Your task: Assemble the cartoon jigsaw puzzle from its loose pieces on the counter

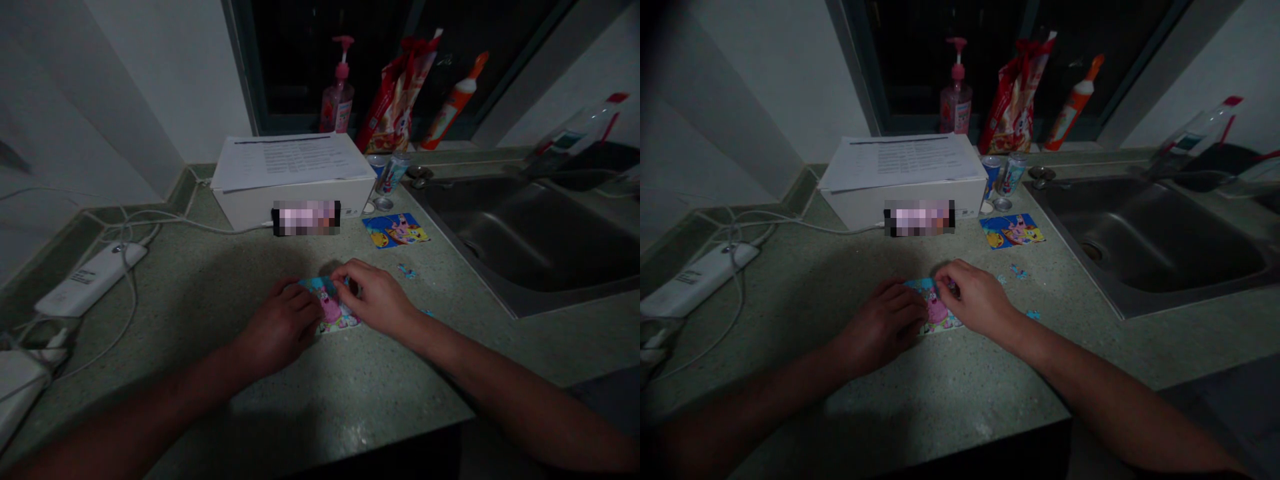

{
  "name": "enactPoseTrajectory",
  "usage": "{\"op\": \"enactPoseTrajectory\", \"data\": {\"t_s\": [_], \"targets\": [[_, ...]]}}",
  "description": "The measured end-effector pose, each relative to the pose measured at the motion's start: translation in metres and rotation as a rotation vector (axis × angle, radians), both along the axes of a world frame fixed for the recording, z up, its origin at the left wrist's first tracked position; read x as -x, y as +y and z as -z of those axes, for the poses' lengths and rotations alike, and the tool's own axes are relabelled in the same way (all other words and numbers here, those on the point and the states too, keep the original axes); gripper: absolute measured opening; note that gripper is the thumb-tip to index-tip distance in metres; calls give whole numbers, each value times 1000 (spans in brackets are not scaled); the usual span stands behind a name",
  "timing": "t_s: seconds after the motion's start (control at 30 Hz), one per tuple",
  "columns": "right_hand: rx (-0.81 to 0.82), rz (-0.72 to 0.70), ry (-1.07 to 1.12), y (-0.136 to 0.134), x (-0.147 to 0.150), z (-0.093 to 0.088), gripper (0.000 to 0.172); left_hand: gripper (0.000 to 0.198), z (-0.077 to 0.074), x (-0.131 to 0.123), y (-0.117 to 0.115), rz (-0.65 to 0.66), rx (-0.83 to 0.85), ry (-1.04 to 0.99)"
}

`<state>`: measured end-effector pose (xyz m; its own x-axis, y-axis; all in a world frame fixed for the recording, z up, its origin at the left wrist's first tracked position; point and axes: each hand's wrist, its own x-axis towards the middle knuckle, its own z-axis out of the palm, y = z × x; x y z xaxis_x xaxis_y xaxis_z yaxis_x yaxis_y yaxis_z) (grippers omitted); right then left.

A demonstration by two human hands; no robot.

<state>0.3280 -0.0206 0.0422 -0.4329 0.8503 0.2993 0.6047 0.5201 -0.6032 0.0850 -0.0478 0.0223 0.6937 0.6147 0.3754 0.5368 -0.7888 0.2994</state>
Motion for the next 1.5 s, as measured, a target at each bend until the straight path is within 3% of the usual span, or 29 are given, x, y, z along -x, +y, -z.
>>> {"op": "enactPoseTrajectory", "data": {"t_s": [1.2, 1.5], "targets": [[15, -11, -14, 0, 0, 0, 12, 24, -3, 3, -2, 59, 46, 66], [26, -7, -12, 1, 0, -2, 13, 21, -4, 2, -1, 47, 43, -59]]}}
